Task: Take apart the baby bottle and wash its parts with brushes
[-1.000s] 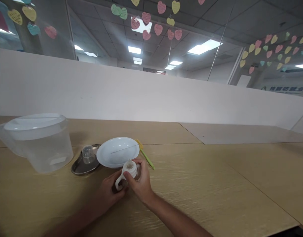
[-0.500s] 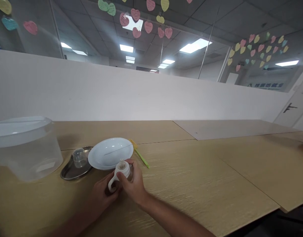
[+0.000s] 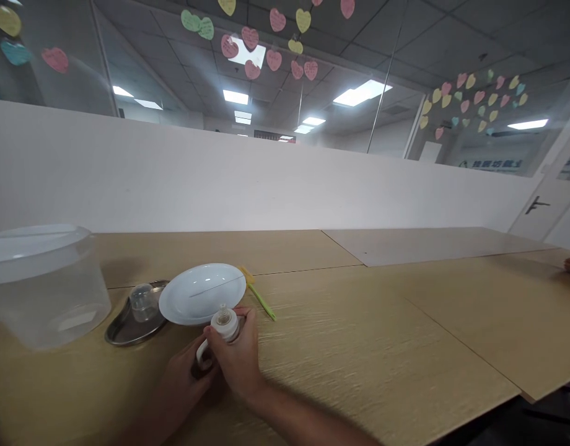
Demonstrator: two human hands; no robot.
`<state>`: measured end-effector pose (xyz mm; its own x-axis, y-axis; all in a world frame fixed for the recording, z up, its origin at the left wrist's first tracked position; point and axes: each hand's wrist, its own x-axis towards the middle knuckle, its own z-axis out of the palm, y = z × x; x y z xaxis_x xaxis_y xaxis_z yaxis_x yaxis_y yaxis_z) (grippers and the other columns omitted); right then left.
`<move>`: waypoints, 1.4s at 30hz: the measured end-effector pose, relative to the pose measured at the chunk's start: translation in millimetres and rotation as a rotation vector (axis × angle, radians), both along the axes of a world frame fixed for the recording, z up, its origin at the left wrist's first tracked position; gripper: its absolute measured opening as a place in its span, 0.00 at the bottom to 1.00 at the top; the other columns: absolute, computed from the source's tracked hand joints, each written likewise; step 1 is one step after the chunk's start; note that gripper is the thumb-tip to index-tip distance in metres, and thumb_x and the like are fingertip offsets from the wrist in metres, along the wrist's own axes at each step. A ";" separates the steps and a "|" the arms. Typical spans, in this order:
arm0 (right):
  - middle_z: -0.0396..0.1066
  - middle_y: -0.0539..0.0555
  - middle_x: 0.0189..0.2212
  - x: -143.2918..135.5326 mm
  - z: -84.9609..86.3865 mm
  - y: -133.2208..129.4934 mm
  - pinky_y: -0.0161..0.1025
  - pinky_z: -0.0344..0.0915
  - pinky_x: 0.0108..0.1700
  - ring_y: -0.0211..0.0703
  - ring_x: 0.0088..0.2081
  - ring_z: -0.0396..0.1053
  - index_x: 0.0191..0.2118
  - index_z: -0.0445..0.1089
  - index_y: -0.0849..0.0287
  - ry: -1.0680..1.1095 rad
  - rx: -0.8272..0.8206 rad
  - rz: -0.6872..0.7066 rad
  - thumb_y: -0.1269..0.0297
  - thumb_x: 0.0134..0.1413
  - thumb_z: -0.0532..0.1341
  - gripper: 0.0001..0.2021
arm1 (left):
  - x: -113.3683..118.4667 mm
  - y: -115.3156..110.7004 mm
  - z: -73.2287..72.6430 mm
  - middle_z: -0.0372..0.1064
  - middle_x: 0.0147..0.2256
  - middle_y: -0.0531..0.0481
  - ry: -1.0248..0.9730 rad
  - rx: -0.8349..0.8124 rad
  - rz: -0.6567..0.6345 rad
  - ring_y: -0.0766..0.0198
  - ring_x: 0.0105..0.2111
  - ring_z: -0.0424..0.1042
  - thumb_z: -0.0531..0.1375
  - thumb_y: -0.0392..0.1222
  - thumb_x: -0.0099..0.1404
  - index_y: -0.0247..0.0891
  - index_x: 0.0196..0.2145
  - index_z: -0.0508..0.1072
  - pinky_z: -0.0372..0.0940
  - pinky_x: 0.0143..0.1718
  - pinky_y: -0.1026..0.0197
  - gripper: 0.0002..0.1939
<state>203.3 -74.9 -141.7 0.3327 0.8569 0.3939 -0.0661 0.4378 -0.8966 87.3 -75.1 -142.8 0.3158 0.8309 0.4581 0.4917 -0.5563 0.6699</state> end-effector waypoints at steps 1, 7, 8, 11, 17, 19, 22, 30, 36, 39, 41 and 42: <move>0.65 0.51 0.36 2.1 -1.0 -0.1 0.40 0.65 0.41 0.41 0.38 0.66 0.39 0.57 0.56 -0.006 0.006 0.021 0.60 0.42 0.67 0.20 | -0.5 -0.3 0.1 0.73 0.46 0.45 0.012 0.002 -0.009 0.56 0.40 0.74 0.57 0.40 0.56 0.39 0.50 0.68 0.71 0.41 0.56 0.22; 0.63 0.55 0.43 18.4 -9.3 5.1 0.44 0.60 0.50 0.44 0.47 0.63 0.45 0.59 0.56 0.060 0.027 0.143 0.51 0.51 0.59 0.20 | -12.0 1.0 -8.9 0.64 0.54 0.45 0.175 0.132 -0.058 0.54 0.49 0.69 0.60 0.41 0.55 0.45 0.61 0.51 0.68 0.47 0.55 0.38; 0.64 0.55 0.44 20.2 -10.7 7.1 0.44 0.60 0.50 0.44 0.47 0.63 0.46 0.59 0.55 0.101 0.036 0.152 0.50 0.52 0.58 0.19 | -16.5 2.4 -9.2 0.63 0.55 0.43 0.205 0.205 -0.062 0.53 0.50 0.68 0.61 0.44 0.55 0.44 0.62 0.48 0.67 0.47 0.54 0.41; 0.66 0.53 0.40 22.8 -14.9 12.3 0.43 0.62 0.46 0.44 0.42 0.65 0.43 0.61 0.55 0.209 0.038 0.141 0.47 0.53 0.56 0.18 | -35.4 9.9 -0.6 0.68 0.48 0.40 0.224 0.493 -0.093 0.53 0.46 0.69 0.60 0.50 0.57 0.39 0.61 0.51 0.67 0.45 0.54 0.38; 0.67 0.50 0.29 18.1 -18.8 10.7 0.36 0.62 0.34 0.40 0.32 0.65 0.33 0.65 0.57 0.353 -0.119 0.079 0.44 0.48 0.58 0.19 | -86.3 43.4 32.3 0.67 0.27 0.49 0.103 0.606 0.402 0.63 0.27 0.66 0.49 0.40 0.66 0.37 0.36 0.70 0.63 0.31 0.62 0.11; 0.67 0.49 0.27 15.9 -17.9 7.6 0.35 0.61 0.32 0.39 0.30 0.64 0.31 0.66 0.57 0.375 -0.146 0.082 0.43 0.46 0.58 0.20 | -101.4 58.6 34.7 0.70 0.32 0.46 0.272 0.550 0.552 0.58 0.34 0.68 0.48 0.42 0.66 0.36 0.37 0.71 0.64 0.37 0.58 0.13; 0.66 0.49 0.24 14.2 -16.9 4.1 0.34 0.59 0.27 0.38 0.25 0.62 0.29 0.66 0.58 0.382 -0.160 0.104 0.43 0.47 0.57 0.20 | -117.0 79.0 30.7 0.71 0.40 0.42 0.547 0.415 0.639 0.55 0.42 0.68 0.45 0.39 0.65 0.34 0.43 0.70 0.62 0.45 0.55 0.17; 0.63 0.49 0.20 14.7 -18.4 5.0 0.33 0.53 0.21 0.37 0.21 0.58 0.26 0.65 0.59 0.357 -0.191 0.065 0.46 0.47 0.58 0.18 | -120.2 108.4 29.2 0.69 0.45 0.33 0.753 0.284 0.698 0.47 0.45 0.67 0.48 0.38 0.64 0.26 0.50 0.67 0.61 0.47 0.50 0.20; 0.62 0.48 0.20 13.2 -15.0 8.0 0.33 0.55 0.23 0.37 0.23 0.58 0.24 0.64 0.58 0.345 -0.180 0.037 0.50 0.44 0.61 0.15 | -119.1 110.4 28.6 0.71 0.39 0.36 0.789 0.222 0.715 0.48 0.42 0.69 0.52 0.35 0.60 0.32 0.39 0.72 0.65 0.39 0.54 0.12; 0.60 0.46 0.19 12.6 -13.4 8.4 0.33 0.55 0.23 0.36 0.22 0.57 0.23 0.62 0.58 0.366 -0.203 0.041 0.50 0.43 0.61 0.15 | -120.9 106.9 31.6 0.71 0.37 0.38 0.757 0.211 0.739 0.49 0.40 0.70 0.52 0.35 0.60 0.33 0.38 0.72 0.66 0.35 0.56 0.11; 0.58 0.45 0.17 12.2 -12.4 8.2 0.32 0.53 0.22 0.35 0.21 0.55 0.21 0.59 0.57 0.378 -0.209 0.054 0.49 0.43 0.61 0.17 | -120.0 101.6 40.6 0.70 0.38 0.38 0.730 0.212 0.746 0.50 0.39 0.71 0.51 0.36 0.61 0.32 0.40 0.71 0.66 0.34 0.56 0.12; 0.57 0.44 0.17 12.0 -11.9 8.1 0.32 0.52 0.21 0.34 0.20 0.54 0.21 0.58 0.57 0.381 -0.208 0.057 0.49 0.43 0.61 0.17 | -117.5 97.2 47.4 0.70 0.39 0.37 0.692 0.237 0.754 0.50 0.39 0.71 0.51 0.37 0.62 0.32 0.42 0.71 0.66 0.35 0.55 0.13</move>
